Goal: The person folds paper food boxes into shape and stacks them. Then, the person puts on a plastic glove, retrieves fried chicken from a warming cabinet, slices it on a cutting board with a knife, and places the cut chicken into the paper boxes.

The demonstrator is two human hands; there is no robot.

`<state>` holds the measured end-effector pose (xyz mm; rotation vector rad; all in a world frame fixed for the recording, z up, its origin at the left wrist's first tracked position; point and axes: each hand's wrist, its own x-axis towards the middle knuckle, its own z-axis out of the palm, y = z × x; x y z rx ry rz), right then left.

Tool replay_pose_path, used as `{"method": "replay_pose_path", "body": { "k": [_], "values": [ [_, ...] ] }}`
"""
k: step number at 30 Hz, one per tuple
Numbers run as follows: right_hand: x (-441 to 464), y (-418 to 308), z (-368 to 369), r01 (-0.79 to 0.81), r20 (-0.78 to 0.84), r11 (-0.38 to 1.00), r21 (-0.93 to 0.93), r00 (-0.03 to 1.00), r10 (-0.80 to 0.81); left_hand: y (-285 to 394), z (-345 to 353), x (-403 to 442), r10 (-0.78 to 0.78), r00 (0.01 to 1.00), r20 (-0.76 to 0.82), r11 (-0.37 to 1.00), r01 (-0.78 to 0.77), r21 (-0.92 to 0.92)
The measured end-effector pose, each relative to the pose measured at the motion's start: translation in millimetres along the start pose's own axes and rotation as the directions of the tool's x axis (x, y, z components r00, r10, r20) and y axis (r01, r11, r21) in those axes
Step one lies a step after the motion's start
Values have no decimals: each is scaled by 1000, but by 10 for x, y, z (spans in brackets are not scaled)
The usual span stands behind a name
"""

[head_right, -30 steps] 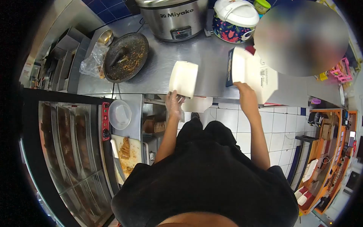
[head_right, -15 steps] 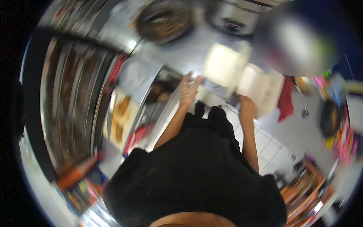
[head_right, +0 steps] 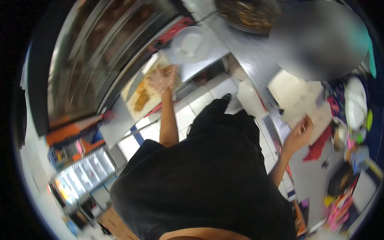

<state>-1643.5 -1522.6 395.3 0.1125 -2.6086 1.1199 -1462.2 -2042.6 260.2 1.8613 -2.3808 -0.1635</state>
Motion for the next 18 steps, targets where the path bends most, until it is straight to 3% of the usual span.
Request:
{"method": "replay_pose_path", "body": {
  "k": [2,4,6,8,9,13,16,18],
  "values": [
    [19,-313,66,-54,-21,998,-44,998,53,85,-12,50,-14,1000,21,995,12,101],
    [-6,-460,142,-80,-54,996,-35,995,78,138,144,56,-38,989,-144,994,52,96],
    [-61,-623,162,-147,-91,987,-60,986,141,168,142,-17,94,934,-346,980,-25,198],
    [-151,-668,186,-71,-103,997,-9,992,69,20,233,80,198,909,-368,974,-141,176],
    [-210,-682,201,-106,-100,994,28,989,108,-56,268,130,263,874,-410,963,-214,161],
    [-435,-730,220,-166,27,984,65,986,165,-251,162,264,341,871,-355,940,-320,119],
    [-576,-649,284,-246,212,958,148,954,212,-247,0,314,215,957,-193,966,-238,-104],
    [-611,-588,321,-307,328,934,181,915,237,-212,-129,329,203,966,-157,969,-221,-108]
  ]
}}
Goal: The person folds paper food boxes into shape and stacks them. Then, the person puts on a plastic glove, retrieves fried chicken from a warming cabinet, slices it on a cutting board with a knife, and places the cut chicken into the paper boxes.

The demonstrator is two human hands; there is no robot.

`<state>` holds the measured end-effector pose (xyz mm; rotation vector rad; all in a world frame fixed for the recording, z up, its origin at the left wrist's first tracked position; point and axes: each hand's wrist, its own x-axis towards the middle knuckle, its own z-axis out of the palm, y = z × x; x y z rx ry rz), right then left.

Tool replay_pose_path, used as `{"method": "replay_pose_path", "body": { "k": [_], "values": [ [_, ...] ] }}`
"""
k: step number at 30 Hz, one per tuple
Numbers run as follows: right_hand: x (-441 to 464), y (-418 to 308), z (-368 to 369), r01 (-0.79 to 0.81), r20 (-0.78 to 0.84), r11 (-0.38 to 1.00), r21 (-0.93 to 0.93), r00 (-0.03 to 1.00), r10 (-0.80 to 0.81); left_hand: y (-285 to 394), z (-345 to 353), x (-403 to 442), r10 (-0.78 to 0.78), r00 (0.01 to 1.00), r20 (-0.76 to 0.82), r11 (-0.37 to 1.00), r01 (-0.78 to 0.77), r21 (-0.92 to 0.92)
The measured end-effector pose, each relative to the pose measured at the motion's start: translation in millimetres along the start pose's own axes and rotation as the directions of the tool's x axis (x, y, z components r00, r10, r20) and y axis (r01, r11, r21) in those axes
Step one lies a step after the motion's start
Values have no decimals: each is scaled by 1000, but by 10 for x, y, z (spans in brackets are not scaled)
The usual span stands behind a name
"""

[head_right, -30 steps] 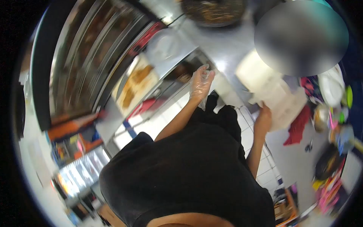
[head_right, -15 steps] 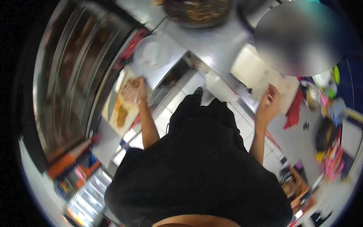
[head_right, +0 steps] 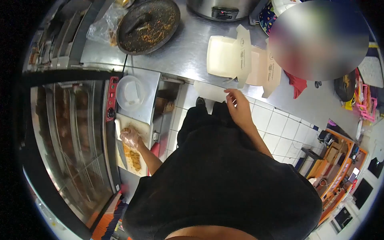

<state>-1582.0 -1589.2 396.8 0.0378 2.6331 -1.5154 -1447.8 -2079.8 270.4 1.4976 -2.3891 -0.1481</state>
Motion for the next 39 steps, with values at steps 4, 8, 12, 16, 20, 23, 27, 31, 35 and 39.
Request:
{"method": "replay_pose_path", "body": {
  "k": [4,8,12,16,20,23,27,31,35,39],
  "values": [
    [52,241,94,-28,119,999,35,993,24,-38,52,157,-86,988,-125,963,50,-263],
    [159,637,373,-282,206,909,308,952,225,507,-324,-52,-421,907,-23,782,350,-515],
    [336,691,474,-637,413,420,647,755,509,1670,-360,-591,308,928,208,388,77,-918],
    [444,695,413,-640,401,330,694,724,561,3379,-358,-1464,727,585,358,348,135,-928],
    [490,783,396,-612,366,251,750,700,614,4529,-39,-1927,900,117,420,435,-189,-880],
    [581,954,475,-570,347,202,796,704,619,4809,-32,-2080,693,-178,699,398,-713,-577],
    [632,868,382,-503,314,155,850,721,617,4655,-207,-1990,733,-219,644,408,-616,-674],
    [675,929,393,-467,292,174,867,759,581,4337,-351,-1834,887,-151,435,230,-674,-702],
    [679,979,464,-452,270,176,874,755,598,4026,-420,-1813,874,-72,480,136,-913,-384],
    [667,871,429,-349,250,69,934,781,573,3828,-3,-1814,934,-22,357,110,-931,-347]
  ]
}}
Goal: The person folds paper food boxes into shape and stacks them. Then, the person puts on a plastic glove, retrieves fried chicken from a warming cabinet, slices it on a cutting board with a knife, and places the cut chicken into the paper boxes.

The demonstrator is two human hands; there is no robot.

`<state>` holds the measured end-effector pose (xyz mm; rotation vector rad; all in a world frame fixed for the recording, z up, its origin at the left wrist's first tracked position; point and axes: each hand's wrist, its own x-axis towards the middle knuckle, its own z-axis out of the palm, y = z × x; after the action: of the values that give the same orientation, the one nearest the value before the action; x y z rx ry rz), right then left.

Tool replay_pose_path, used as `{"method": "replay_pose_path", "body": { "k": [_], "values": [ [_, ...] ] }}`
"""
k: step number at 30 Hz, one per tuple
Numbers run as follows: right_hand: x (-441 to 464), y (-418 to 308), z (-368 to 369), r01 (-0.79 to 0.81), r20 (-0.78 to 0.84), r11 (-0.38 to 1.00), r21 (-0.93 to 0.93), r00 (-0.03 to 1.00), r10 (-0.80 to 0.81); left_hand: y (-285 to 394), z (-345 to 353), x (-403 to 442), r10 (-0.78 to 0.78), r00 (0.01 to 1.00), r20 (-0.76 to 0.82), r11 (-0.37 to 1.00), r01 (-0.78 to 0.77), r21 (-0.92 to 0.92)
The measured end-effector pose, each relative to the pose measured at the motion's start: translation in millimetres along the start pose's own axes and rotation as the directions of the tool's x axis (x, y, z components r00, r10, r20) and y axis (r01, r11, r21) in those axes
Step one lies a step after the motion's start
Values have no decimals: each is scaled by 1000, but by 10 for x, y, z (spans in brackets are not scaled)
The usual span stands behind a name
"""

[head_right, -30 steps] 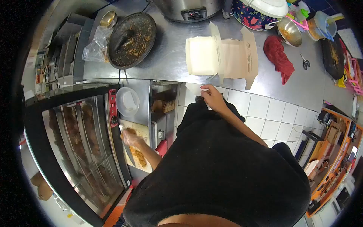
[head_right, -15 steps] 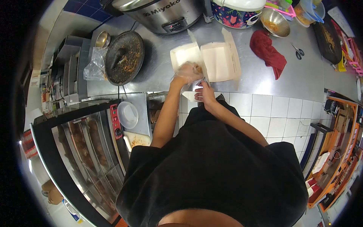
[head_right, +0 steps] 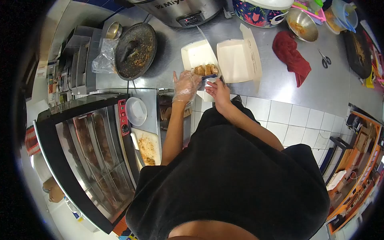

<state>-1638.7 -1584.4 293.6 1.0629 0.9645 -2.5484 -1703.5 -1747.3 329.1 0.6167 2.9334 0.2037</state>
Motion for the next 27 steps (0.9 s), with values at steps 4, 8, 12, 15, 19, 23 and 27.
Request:
{"method": "replay_pose_path", "body": {
  "k": [4,8,12,15,19,23,27],
  "values": [
    [47,49,63,-8,16,1000,0,1000,8,-7,77,46,-76,996,35,997,77,-28],
    [159,173,153,28,-33,990,-141,999,-33,-30,160,-33,-27,998,-49,998,24,-62],
    [379,360,83,40,-26,975,-221,999,-47,57,225,-107,21,954,-298,999,-28,-20],
    [194,331,-29,34,71,937,-349,997,-10,105,-42,-633,-144,881,-451,975,48,-217],
    [-27,391,-397,-64,113,880,-471,985,132,-178,-74,-1822,-557,524,-644,830,358,-427],
    [-146,532,-680,-164,42,778,-607,971,237,-625,201,-3347,-787,-141,-600,163,891,-423],
    [-231,773,-436,-218,-12,721,-658,960,280,-1101,278,-4330,-705,-647,-290,-530,753,-390]
  ]
}}
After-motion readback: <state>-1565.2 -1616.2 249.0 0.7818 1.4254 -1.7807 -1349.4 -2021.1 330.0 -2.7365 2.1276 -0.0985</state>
